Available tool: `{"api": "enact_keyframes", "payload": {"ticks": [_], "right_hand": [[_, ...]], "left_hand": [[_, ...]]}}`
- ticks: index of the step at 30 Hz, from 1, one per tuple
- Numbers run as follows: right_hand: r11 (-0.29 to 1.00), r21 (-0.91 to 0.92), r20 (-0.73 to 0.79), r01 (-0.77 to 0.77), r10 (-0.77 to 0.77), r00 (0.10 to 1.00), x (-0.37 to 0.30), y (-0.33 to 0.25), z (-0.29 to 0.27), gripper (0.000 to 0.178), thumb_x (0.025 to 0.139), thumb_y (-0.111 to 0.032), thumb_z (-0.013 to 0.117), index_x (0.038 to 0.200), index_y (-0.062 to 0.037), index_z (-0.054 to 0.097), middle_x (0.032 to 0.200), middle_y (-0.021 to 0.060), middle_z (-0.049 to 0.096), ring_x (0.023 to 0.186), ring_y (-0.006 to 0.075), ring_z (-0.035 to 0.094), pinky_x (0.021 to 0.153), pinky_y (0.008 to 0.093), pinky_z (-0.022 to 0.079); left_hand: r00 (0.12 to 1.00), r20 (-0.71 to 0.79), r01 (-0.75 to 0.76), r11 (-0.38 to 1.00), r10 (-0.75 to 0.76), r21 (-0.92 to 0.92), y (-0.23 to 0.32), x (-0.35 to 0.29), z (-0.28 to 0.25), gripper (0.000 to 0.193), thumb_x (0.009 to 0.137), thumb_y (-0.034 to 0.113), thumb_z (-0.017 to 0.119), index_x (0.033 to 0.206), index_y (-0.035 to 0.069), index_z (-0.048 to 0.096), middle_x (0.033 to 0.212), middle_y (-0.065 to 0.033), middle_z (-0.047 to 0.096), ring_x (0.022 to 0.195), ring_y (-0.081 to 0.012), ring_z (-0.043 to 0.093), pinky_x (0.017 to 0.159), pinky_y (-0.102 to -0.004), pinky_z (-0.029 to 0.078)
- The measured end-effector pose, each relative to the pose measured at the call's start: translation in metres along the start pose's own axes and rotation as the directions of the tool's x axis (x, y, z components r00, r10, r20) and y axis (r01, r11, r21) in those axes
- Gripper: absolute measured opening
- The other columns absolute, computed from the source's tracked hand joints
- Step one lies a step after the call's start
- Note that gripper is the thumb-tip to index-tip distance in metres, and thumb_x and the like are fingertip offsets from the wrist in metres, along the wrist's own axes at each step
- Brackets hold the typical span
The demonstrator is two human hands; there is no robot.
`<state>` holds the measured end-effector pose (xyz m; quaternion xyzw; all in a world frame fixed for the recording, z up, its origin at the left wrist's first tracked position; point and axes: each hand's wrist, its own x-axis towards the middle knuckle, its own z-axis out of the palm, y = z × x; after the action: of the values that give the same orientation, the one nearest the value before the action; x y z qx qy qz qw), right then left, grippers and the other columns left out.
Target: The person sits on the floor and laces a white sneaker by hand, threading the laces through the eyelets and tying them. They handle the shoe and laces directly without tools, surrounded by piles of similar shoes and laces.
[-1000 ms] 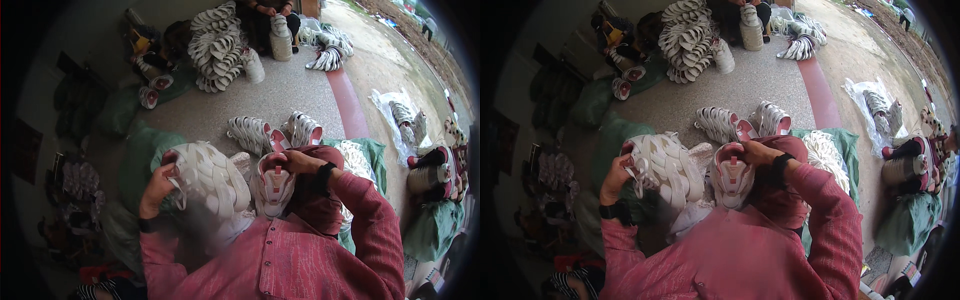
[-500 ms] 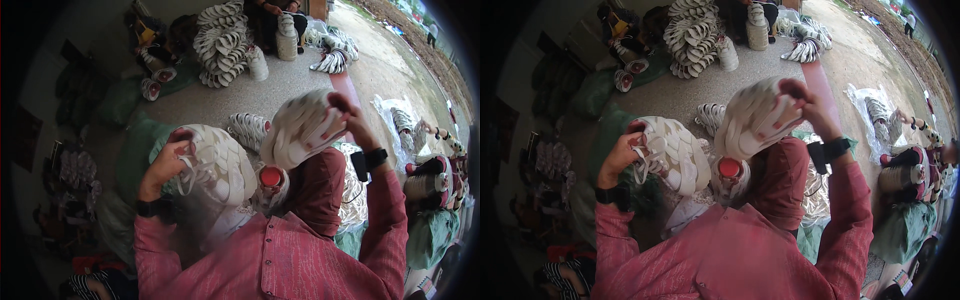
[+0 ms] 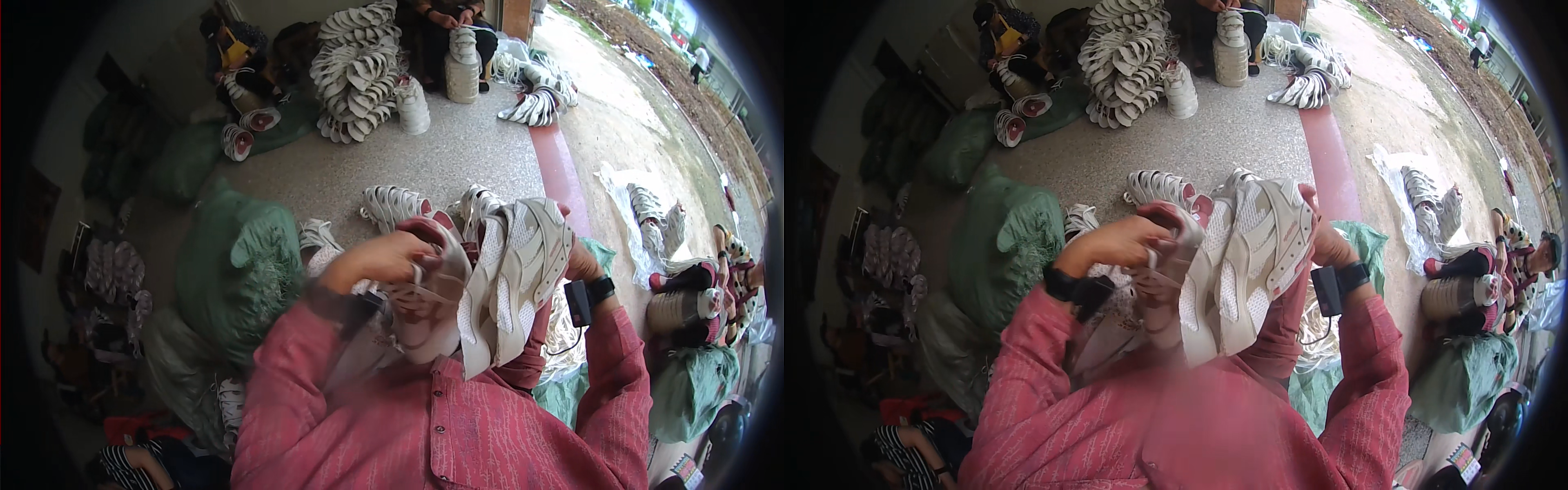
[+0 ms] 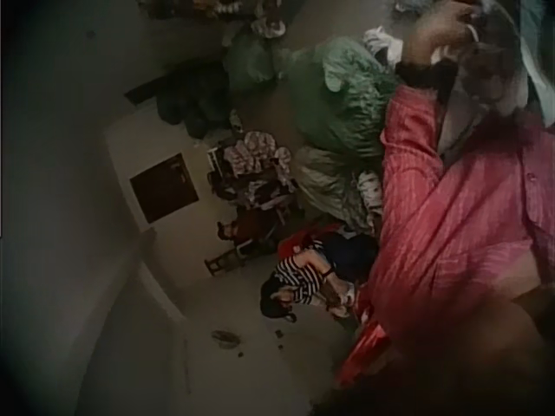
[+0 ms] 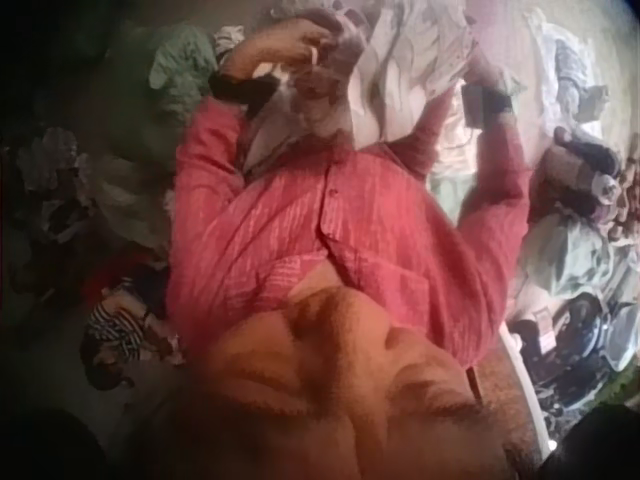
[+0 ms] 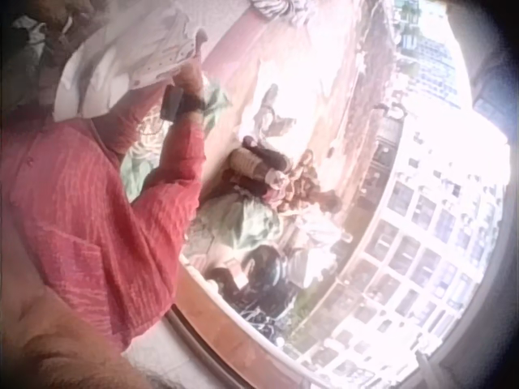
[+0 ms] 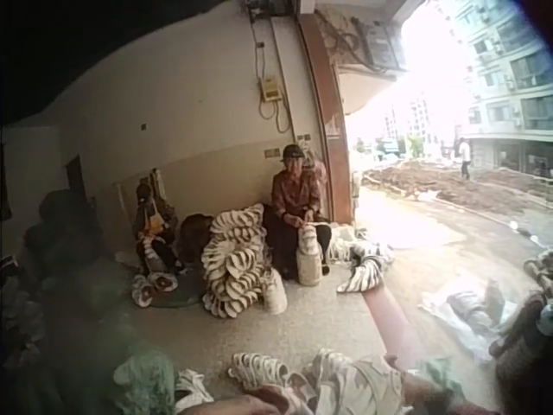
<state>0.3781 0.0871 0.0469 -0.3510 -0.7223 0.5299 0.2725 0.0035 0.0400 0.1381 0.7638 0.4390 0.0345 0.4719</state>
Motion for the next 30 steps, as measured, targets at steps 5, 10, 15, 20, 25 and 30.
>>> {"api": "enact_keyframes", "payload": {"ticks": [5,10,15,20,25,30], "right_hand": [[0.76,0.63,0.024,-0.159,0.186,0.982,-0.004,0.017,0.016,0.062,0.083,-0.011,0.074,0.139,-0.0081,0.048,0.138,0.0041,0.05,0.126,0.0163,0.046,0.109,0.0329,0.037],[0.895,0.435,-0.033,-0.101,0.128,0.991,0.039,-0.015,0.052,0.037,0.086,0.004,0.055,0.123,0.0021,0.06,0.117,0.0072,0.064,0.112,0.0162,0.058,0.098,0.03,0.046],[0.579,-0.794,-0.112,-0.185,0.16,0.981,0.083,-0.035,0.174,0.056,0.076,-0.039,0.076,0.107,-0.0005,0.051,0.092,0.016,0.068,0.082,0.032,0.071,0.068,0.045,0.055],[0.748,-0.662,0.022,-0.052,0.089,0.996,0.102,-0.016,0.192,0.068,0.082,-0.043,0.069,0.124,0.0059,0.047,0.104,0.0224,0.064,0.092,0.0361,0.067,0.081,0.0412,0.054],[0.996,0.071,0.065,-0.06,0.055,0.996,0.067,-0.035,0.103,0.073,0.093,-0.048,0.059,0.139,0.0059,0.042,0.131,0.0225,0.057,0.121,0.0329,0.055,0.1,0.0369,0.045],[0.852,0.523,-0.021,-0.02,0.037,0.999,0.034,-0.093,0.035,0.065,0.097,-0.04,0.057,0.142,0.0044,0.042,0.132,0.0139,0.057,0.121,0.0213,0.054,0.104,0.0333,0.04]], "left_hand": [[0.998,-0.052,0.022,0.999,-0.021,0.03,-0.014,-0.075,-0.07,0.01,0.072,0.003,0.061,0.081,0.004,0.057,0.075,0.0026,0.05,0.073,-0.0079,0.046,0.064,-0.0276,0.041],[0.883,-0.367,0.275,0.956,-0.293,-0.103,-0.005,-0.157,-0.109,0.012,0.075,0.004,0.064,0.087,0.004,0.062,0.08,0.0008,0.06,0.076,-0.0087,0.054,0.066,-0.0272,0.044],[0.803,-0.53,0.208,0.961,-0.274,-0.181,0.002,-0.148,-0.107,0.013,0.079,0.003,0.065,0.091,0.005,0.062,0.081,0.0033,0.059,0.076,-0.006,0.053,0.064,-0.0245,0.043],[0.914,-0.314,0.187,0.953,-0.258,-0.239,0.008,-0.114,-0.088,0.015,0.079,0.0,0.066,0.093,0.005,0.063,0.083,0.0058,0.059,0.075,-0.0031,0.052,0.062,-0.022,0.041],[0.958,-0.282,-0.026,0.955,-0.061,-0.294,0.018,-0.067,-0.079,0.019,0.08,-0.003,0.064,0.098,0.004,0.063,0.09,0.0036,0.061,0.085,-0.0059,0.057,0.074,-0.0229,0.046],[0.932,-0.358,-0.12,0.894,-0.047,-0.431,0.081,-0.008,-0.087,0.031,0.084,0.004,0.067,0.116,0.005,0.065,0.104,-0.0014,0.066,0.09,-0.0078,0.062,0.076,-0.024,0.05]]}}
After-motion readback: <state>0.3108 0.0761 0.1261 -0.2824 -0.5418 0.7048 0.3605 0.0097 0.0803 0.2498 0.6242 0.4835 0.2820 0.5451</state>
